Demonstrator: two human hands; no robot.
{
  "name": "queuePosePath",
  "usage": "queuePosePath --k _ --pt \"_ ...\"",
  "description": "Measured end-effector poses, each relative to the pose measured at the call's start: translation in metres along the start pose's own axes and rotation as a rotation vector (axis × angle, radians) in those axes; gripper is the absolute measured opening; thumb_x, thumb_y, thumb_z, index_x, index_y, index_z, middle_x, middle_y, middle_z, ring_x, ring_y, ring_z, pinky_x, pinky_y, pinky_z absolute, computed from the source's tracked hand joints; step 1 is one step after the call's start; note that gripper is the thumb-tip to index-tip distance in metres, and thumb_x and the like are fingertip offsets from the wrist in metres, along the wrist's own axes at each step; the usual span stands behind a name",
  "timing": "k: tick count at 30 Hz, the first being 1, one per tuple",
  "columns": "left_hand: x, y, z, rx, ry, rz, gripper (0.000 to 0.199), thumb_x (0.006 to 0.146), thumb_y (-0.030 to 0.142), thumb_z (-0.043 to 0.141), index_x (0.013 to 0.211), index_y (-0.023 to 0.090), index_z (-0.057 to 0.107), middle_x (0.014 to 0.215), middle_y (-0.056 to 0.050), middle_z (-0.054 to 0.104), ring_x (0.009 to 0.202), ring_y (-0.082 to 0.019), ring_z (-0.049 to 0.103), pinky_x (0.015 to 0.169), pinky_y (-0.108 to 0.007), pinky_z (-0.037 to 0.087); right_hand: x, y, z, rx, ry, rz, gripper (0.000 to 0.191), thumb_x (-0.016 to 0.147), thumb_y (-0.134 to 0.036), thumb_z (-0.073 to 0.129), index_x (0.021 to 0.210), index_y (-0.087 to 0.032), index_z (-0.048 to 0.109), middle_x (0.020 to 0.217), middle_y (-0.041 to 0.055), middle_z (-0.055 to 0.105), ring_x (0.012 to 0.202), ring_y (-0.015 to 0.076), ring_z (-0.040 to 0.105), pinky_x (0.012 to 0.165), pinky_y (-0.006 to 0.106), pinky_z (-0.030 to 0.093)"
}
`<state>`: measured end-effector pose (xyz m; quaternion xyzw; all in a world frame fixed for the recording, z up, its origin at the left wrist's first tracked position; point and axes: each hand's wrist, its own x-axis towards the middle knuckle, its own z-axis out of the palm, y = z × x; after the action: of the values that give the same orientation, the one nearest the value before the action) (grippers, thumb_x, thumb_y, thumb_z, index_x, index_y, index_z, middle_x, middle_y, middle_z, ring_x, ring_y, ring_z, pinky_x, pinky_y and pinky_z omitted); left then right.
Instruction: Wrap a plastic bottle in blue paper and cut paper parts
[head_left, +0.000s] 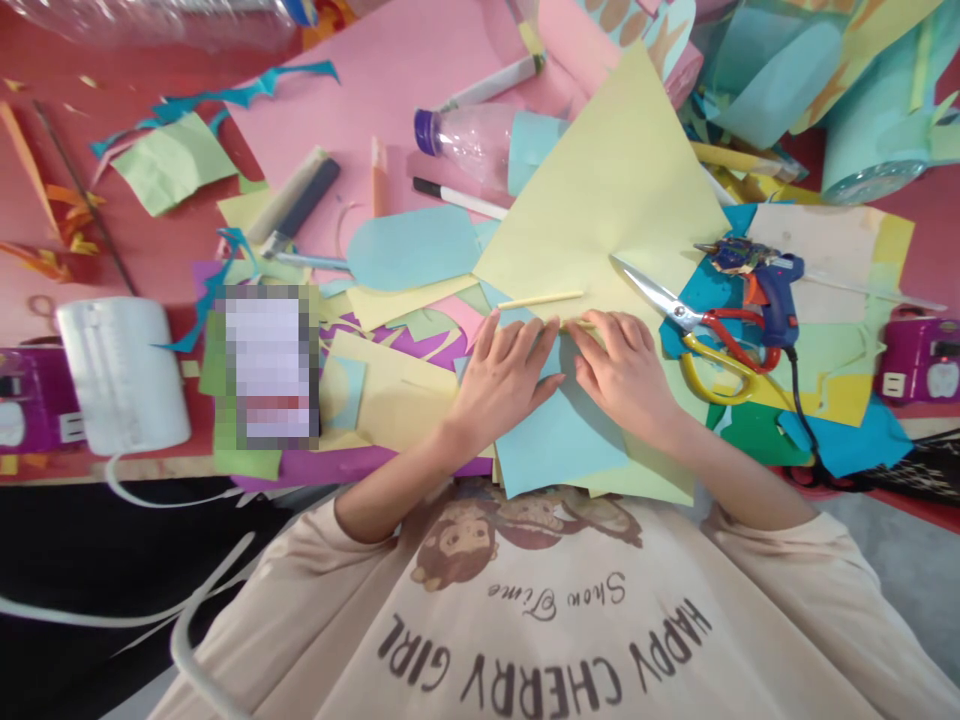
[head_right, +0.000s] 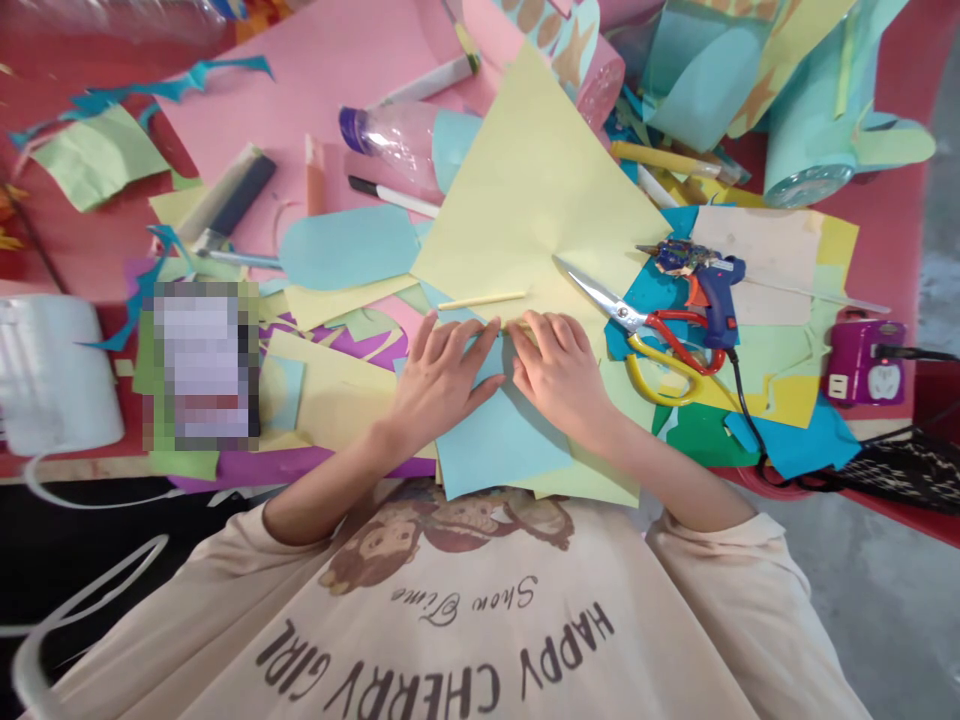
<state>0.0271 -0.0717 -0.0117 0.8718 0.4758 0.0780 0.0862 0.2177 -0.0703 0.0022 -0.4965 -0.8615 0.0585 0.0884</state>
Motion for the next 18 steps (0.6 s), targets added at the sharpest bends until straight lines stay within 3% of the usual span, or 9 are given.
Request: queuePosePath --k 4,9,18 --pt "-0.003 -0.002 0.0 -0.012 0.035 0.012 0.057 0.097 0.043 0.037 0.146 0.013 0.036 0.13 -0.014 0.06 0.121 -0.026 0.055 0.119 -0.051 0.023 -0.003 0.001 0.001 0.003 0.011 -0.004 0.039 0.094 -0.021 0.042 0.129 -0.011 0.056 0.114 0.0163 0.062 0.1 0.0275 0.056 0.09 0.044 0.048" --pt "-0.006 -0.003 -0.001 -0.007 0.063 0.029 0.052 0.097 0.04 0.038 0.142 0.012 0.043 0.131 -0.015 0.061 0.12 -0.027 0.057 0.12 -0.053 0.022 -0.011 0.005 0.002 0.087 0.061 -0.004 0.034 0.094 -0.018 0.041 0.123 -0.01 0.056 0.12 0.0179 0.059 0.103 0.026 0.058 0.09 0.043 0.051" --pt "-0.001 -0.005 -0.006 -0.074 -0.022 -0.026 0.05 0.097 0.036 0.04 0.143 0.017 0.043 0.139 -0.014 0.056 0.126 -0.029 0.055 0.119 -0.059 0.023 -0.02 0.007 0.003 0.142 0.087 0.003 0.031 0.092 -0.014 0.044 0.119 -0.014 0.059 0.119 0.0163 0.055 0.11 0.0271 0.054 0.092 0.046 0.053"
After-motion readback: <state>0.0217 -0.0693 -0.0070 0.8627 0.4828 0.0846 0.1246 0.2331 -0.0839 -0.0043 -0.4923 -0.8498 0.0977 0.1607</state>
